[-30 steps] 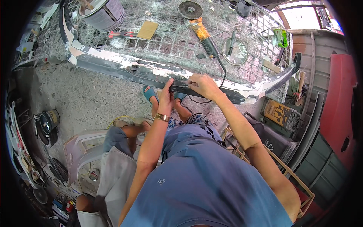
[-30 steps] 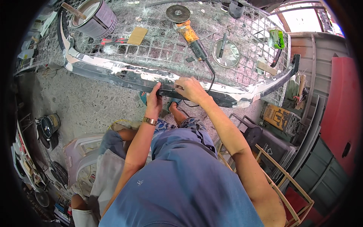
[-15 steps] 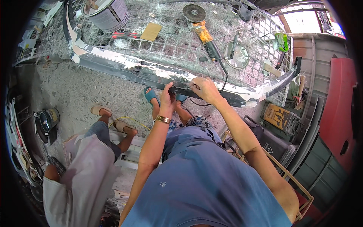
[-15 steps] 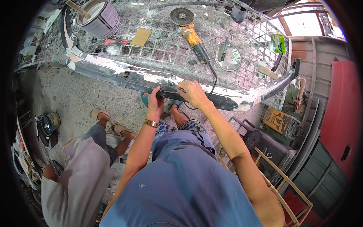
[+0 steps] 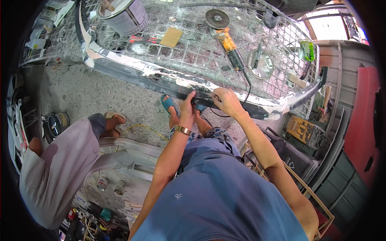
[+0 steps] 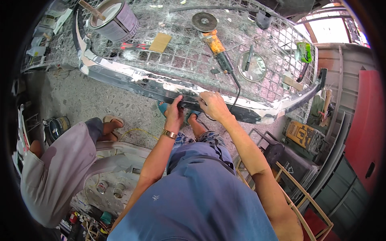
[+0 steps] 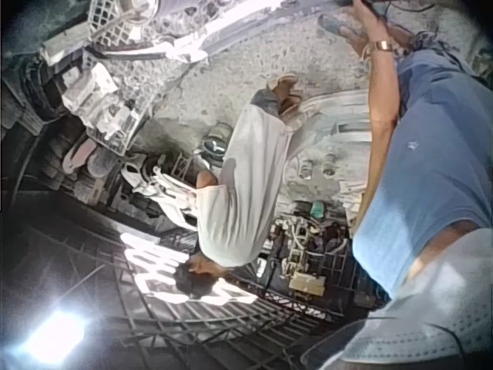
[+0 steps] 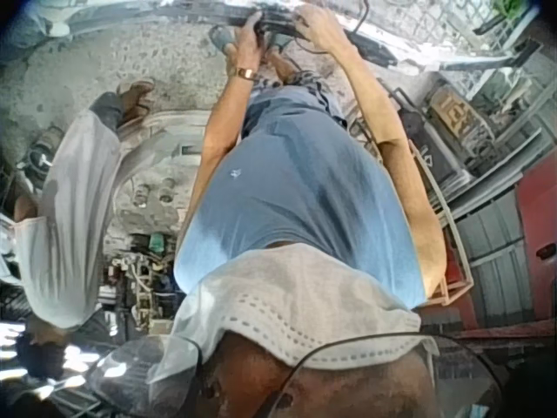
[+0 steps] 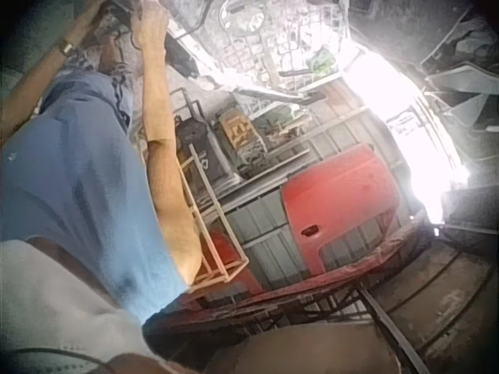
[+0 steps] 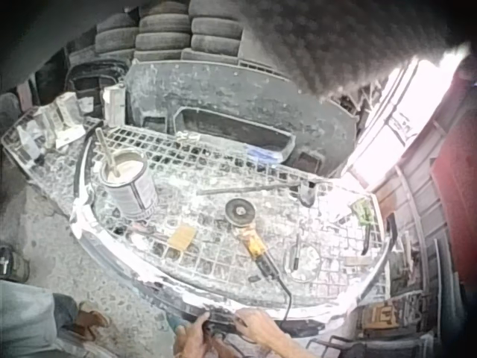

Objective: Repairing and prepping a car bumper for painting by applying filler and sanding.

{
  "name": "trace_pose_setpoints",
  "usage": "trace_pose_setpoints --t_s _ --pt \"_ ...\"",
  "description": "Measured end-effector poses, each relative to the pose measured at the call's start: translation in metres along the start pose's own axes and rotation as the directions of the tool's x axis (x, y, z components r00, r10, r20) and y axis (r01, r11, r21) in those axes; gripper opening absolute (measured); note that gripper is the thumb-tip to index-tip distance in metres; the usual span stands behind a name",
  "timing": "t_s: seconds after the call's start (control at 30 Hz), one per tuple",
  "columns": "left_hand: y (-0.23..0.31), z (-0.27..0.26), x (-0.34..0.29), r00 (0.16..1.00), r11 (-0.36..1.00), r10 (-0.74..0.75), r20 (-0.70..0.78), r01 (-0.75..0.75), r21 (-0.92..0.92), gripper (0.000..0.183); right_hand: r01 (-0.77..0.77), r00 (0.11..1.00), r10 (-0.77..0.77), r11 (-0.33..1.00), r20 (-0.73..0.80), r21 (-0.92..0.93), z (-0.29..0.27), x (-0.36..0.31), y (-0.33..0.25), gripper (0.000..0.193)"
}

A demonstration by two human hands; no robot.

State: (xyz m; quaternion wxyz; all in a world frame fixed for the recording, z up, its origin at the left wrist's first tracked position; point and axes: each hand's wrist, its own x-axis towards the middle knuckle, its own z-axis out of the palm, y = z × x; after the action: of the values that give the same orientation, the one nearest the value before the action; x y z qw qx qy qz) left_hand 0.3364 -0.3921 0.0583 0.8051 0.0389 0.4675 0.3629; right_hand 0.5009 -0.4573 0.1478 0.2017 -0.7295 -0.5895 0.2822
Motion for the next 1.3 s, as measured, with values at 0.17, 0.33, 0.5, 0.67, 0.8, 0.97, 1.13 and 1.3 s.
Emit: trace_pose_setpoints --t_s 0.17,0.33,0.5,0.67,0.8,0.97,1.13,1.3 --pt "0.003 0.011 -0.007 1.0 1.0 0.017 -0.014 -0.017 -0.012 0.026 -0.026 0.999 0.026 1.0 0.028 0.0 -0.003 0.0 0.0 0.01" --pt "0.007 0.014 -0.011 1.0 0.999 -0.01 0.003 0.01 -0.04 0.04 -0.066 0.994 0.067 0.998 0.088 -0.015 -0.003 0.004 0.0 0.01" --pt "-0.002 0.013 -0.004 1.0 0.995 0.016 -0.004 -0.016 -0.097 0.038 -0.071 0.993 0.074 0.997 0.089 -0.031 -0.004 0.006 -0.004 0.01" --pt "-0.015 0.011 -0.005 0.998 0.988 -0.056 -0.012 0.054 -0.142 0.039 -0.055 0.997 0.055 0.998 0.061 -0.005 -0.003 0.006 -0.003 0.009" --pt "-0.02 0.007 -0.002 0.999 0.99 -0.027 -0.02 0.024 -0.139 0.04 -0.009 1.0 0.009 1.0 0.013 -0.009 -0.001 0.006 -0.001 0.009" --pt "-0.019 0.009 -0.002 1.0 0.991 -0.02 -0.016 0.018 -0.133 0.04 -0.01 0.999 0.011 1.0 0.033 -0.015 -0.003 0.008 -0.001 0.009" --pt "-0.016 0.014 -0.005 1.0 0.992 -0.001 0.007 0.002 -0.127 0.04 -0.023 0.999 0.023 1.0 0.041 -0.007 -0.003 0.009 0.001 0.009" --pt "-0.017 0.011 -0.001 0.999 0.99 0.024 0.024 -0.021 -0.142 0.043 -0.044 0.994 0.043 0.999 0.098 0.006 -0.004 0.01 -0.002 0.01"
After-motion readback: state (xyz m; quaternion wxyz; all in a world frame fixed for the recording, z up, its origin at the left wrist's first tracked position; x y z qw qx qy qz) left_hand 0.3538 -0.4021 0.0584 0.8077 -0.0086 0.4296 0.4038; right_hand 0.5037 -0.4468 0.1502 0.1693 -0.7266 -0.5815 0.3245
